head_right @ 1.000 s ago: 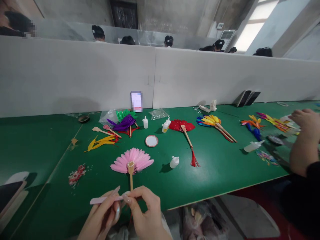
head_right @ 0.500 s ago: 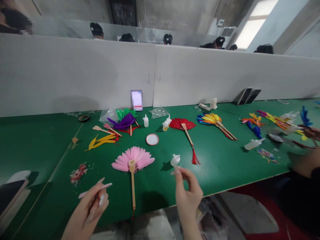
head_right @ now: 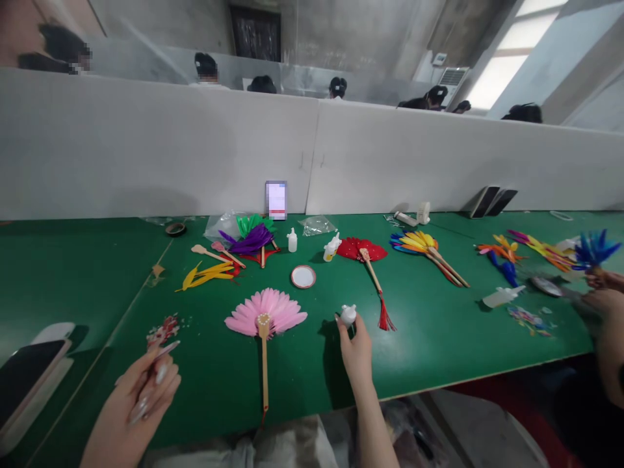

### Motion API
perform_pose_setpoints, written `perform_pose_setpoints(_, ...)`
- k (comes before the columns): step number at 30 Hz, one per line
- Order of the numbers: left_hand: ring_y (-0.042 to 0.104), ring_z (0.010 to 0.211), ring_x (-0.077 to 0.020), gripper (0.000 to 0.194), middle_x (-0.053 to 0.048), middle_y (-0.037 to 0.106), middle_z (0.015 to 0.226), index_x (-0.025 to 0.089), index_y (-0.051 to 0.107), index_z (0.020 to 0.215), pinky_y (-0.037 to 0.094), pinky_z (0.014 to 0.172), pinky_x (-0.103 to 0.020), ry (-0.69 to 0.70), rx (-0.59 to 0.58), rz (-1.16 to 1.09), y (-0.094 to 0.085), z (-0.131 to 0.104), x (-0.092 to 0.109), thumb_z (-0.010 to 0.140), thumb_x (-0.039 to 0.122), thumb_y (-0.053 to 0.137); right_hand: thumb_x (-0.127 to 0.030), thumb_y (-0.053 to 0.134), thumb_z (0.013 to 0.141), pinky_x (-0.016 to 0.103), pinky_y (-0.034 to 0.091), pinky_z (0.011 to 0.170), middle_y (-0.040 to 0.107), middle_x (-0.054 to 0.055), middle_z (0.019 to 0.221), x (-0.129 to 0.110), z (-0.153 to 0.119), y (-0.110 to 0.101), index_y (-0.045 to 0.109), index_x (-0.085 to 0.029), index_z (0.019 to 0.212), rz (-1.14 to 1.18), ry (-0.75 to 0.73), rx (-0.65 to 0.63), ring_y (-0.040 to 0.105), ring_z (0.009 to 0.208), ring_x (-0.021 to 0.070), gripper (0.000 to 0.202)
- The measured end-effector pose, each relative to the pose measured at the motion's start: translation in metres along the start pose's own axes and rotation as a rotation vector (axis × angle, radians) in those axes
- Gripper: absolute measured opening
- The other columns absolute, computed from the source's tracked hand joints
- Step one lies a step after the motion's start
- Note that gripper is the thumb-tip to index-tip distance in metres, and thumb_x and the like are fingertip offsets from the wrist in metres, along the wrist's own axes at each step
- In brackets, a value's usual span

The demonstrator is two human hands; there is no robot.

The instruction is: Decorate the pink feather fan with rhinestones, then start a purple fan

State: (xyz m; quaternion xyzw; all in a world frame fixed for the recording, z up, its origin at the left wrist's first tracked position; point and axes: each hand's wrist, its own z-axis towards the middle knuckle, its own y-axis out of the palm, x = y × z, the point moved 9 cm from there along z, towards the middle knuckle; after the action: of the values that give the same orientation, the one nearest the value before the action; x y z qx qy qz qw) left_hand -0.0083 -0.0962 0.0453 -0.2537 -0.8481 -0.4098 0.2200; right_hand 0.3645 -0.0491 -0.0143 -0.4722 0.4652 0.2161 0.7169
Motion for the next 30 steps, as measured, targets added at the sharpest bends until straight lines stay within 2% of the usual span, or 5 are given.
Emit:
perform_pose_setpoints(8, 0.025, 0.033, -0.0023, 0.031, 0.007, 0.035, 0.040, 0.014, 0.041, 0.054, 0.024, 0.033, -0.017, -0.046, 0.006, -0.043, -0.005, -0.001, -0.009, 0.074, 0.020, 0.065, -0.042, 0.049, 0.087, 0.024, 0.045, 0.054, 0.060, 0.000, 0.075, -0.098, -0.035, 0.001, 0.008, -0.023, 0.144, 0.292, -0.057, -0.368, 0.053, 0.057, 0.0128, 0.073)
perform_pose_setpoints(17, 0.027, 0.032, -0.0029, 0.034, 0.007, 0.030, 0.037, 0.015, 0.040, 0.052, 0.022, 0.032, -0.018, -0.101, -0.024, -0.043, -0.003, -0.002, -0.009, 0.072, 0.022, 0.066, -0.044, 0.036, 0.093, 0.021, 0.041, 0.041, 0.049, -0.001, 0.082, -0.191, -0.055, -0.004, 0.045, -0.032, 0.109, 0.656, -0.192, -0.666, 0.044, 0.047, 0.0072, 0.022)
perform_pose_setpoints(21, 0.027, 0.031, -0.0031, 0.034, 0.006, 0.030, 0.037, 0.015, 0.039, 0.051, 0.022, 0.032, -0.019, -0.077, -0.001, -0.065, -0.007, -0.003, 0.001, 0.079, 0.021, 0.058, -0.046, 0.074, 0.066, 0.028, 0.053, 0.052, 0.050, 0.000, 0.091, -0.217, -0.063, -0.011, 0.030, -0.037, 0.112, 0.681, -0.358, -0.778, 0.057, 0.064, 0.0145, 0.063)
perform_pose_setpoints(25, 0.027, 0.030, -0.0020, 0.032, 0.007, 0.031, 0.038, 0.015, 0.040, 0.053, 0.021, 0.031, -0.019, -0.042, -0.056, -0.073, 0.003, -0.005, 0.008, 0.081, 0.019, 0.056, -0.029, 0.064, 0.079, 0.030, 0.055, 0.054, 0.055, 0.001, 0.089, -0.230, -0.067, -0.017, 0.029, -0.036, 0.109, 0.625, -0.386, -0.789, 0.062, 0.066, 0.0154, 0.046)
perform_pose_setpoints(30, 0.028, 0.029, -0.0023, 0.034, 0.007, 0.032, 0.037, 0.015, 0.040, 0.052, 0.022, 0.031, -0.019, -0.140, -0.153, -0.089, 0.027, -0.010, -0.008, 0.081, 0.022, 0.058, -0.049, 0.072, 0.067, 0.027, 0.052, 0.047, 0.066, 0.002, 0.082, -0.251, -0.063, -0.022, 0.032, -0.036, 0.116, 0.702, -0.410, -0.707, 0.065, 0.061, 0.0182, 0.064)
